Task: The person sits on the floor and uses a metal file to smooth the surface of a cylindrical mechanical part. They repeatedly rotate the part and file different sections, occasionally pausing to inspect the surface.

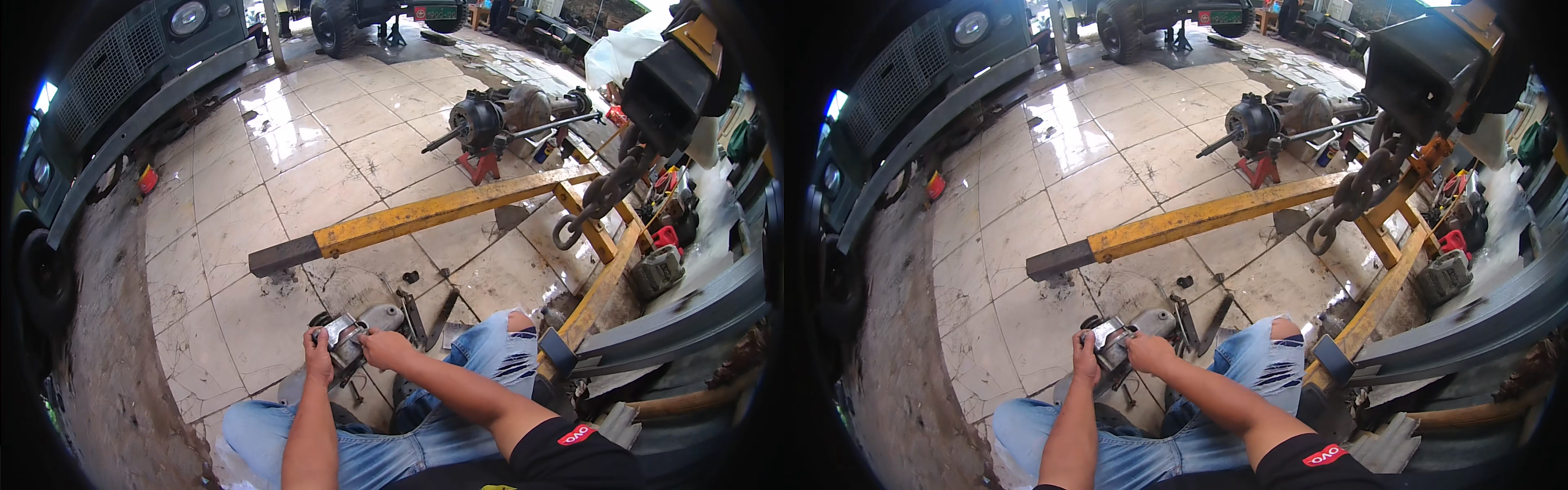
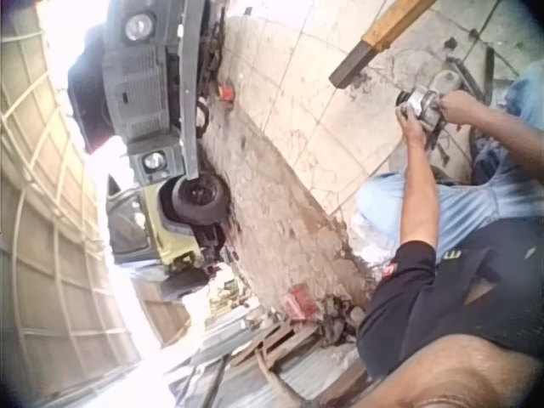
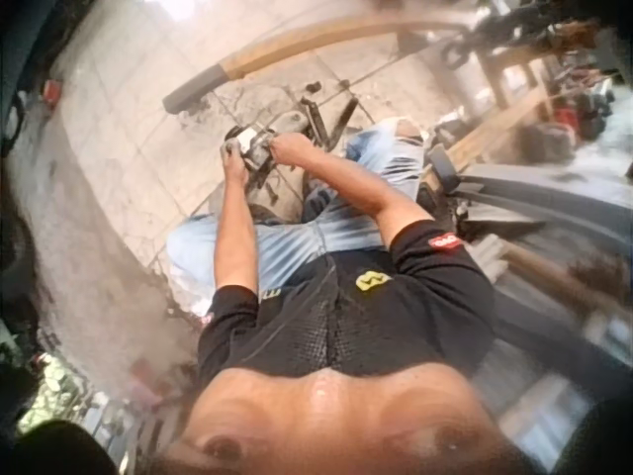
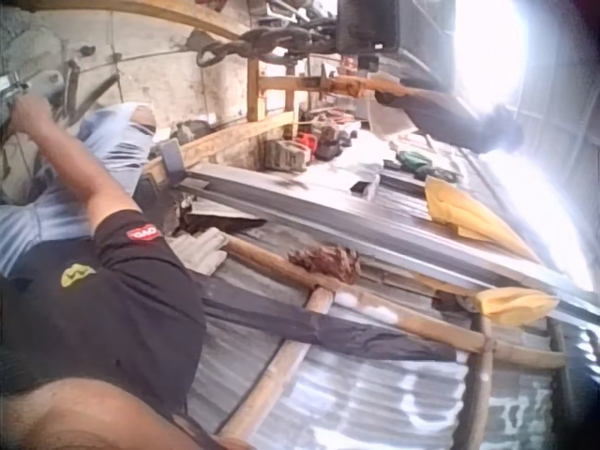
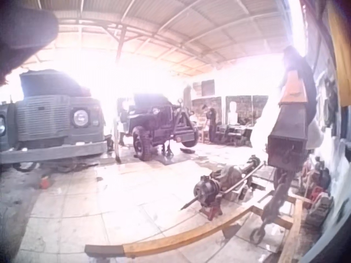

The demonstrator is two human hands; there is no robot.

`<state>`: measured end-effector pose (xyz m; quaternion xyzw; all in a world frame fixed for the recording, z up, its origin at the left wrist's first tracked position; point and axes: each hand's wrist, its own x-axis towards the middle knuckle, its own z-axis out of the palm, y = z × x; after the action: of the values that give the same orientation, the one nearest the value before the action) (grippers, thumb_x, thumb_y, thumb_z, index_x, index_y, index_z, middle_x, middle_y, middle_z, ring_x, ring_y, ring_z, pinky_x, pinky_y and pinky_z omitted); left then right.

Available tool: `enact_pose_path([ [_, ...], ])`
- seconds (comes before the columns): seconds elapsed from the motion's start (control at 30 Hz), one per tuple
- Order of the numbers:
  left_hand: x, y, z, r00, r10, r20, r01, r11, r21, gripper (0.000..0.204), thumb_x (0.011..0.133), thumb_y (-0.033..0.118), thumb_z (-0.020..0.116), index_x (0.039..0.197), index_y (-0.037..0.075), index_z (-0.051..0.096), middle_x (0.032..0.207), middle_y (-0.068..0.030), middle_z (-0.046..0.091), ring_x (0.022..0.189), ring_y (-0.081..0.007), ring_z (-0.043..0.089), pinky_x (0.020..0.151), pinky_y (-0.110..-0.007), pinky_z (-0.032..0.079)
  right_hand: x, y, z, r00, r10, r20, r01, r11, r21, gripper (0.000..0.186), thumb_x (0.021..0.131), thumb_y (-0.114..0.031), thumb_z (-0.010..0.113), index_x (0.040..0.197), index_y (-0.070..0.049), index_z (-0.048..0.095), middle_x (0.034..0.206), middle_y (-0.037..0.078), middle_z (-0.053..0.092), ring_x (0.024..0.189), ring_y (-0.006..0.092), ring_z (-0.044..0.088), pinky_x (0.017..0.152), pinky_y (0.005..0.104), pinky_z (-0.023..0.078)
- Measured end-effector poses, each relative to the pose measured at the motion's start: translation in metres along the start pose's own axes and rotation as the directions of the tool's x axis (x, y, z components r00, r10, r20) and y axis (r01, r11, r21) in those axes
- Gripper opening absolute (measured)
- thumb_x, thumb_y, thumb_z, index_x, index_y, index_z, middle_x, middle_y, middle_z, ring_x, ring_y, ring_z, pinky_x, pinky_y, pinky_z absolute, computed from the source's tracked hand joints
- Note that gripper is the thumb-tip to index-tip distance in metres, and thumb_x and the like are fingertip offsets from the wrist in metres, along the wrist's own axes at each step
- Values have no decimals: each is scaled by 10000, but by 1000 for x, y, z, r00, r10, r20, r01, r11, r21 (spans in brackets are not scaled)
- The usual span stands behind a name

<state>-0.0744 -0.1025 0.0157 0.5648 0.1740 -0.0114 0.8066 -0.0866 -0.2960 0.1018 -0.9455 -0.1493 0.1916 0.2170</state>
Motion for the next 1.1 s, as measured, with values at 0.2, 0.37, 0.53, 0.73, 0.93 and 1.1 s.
enact_pose_path([
  [0.2,2,-3,-1,999,7,-34,-5,997,76,224,984,223,641,1160,98,584,1120,-44,554,1033,-156,501,929,-303,419,-15,7,-6,992,-122,-9,121,990,-79,297,929,-249,517,1138,-95,662,997,181,653,777,395,690,710,496,571],
  [0.37,9,-14,-10,996,78,-45,-73,991,108,221,962,247,673,1095,75,630,1089,-57,578,998,-158,521,899,-308,436,-7,11,9,978,-155,-141,160,987,24,245,912,-228,552,1082,-70,632,951,195,644,820,400,681,716,506,557],
  [0.53,7,-10,-9,995,98,-4,-96,981,170,218,1003,235,633,1166,107,564,1055,-9,596,988,-119,533,908,-281,421,-15,7,4,985,-151,-83,146,988,-58,303,932,-225,539,1183,-80,628,989,185,633,824,393,682,711,513,557],
  [0.73,-1,-1,0,997,57,-48,-51,992,115,274,959,297,691,1086,61,639,1101,-61,582,997,-155,518,891,-305,434,-23,0,-8,989,-149,-4,148,982,-119,316,935,-208,555,1212,-76,630,1021,161,632,833,369,676,705,485,552],
  [0.93,5,0,-4,999,49,0,-48,997,67,307,957,344,688,1105,80,636,1162,-76,551,1021,-170,510,911,-319,429,-11,-13,-9,991,-103,-83,95,991,-95,308,935,-203,559,1210,-82,626,1048,153,630,802,373,680,694,485,555],
  [1.1,-3,4,1,998,56,-39,-52,993,103,272,965,307,686,1096,76,625,1086,-31,563,966,-135,505,878,-284,430,-23,-14,-7,987,-129,-99,123,990,-67,261,923,-199,555,1137,-63,622,1016,179,629,777,392,683,670,497,556],
])
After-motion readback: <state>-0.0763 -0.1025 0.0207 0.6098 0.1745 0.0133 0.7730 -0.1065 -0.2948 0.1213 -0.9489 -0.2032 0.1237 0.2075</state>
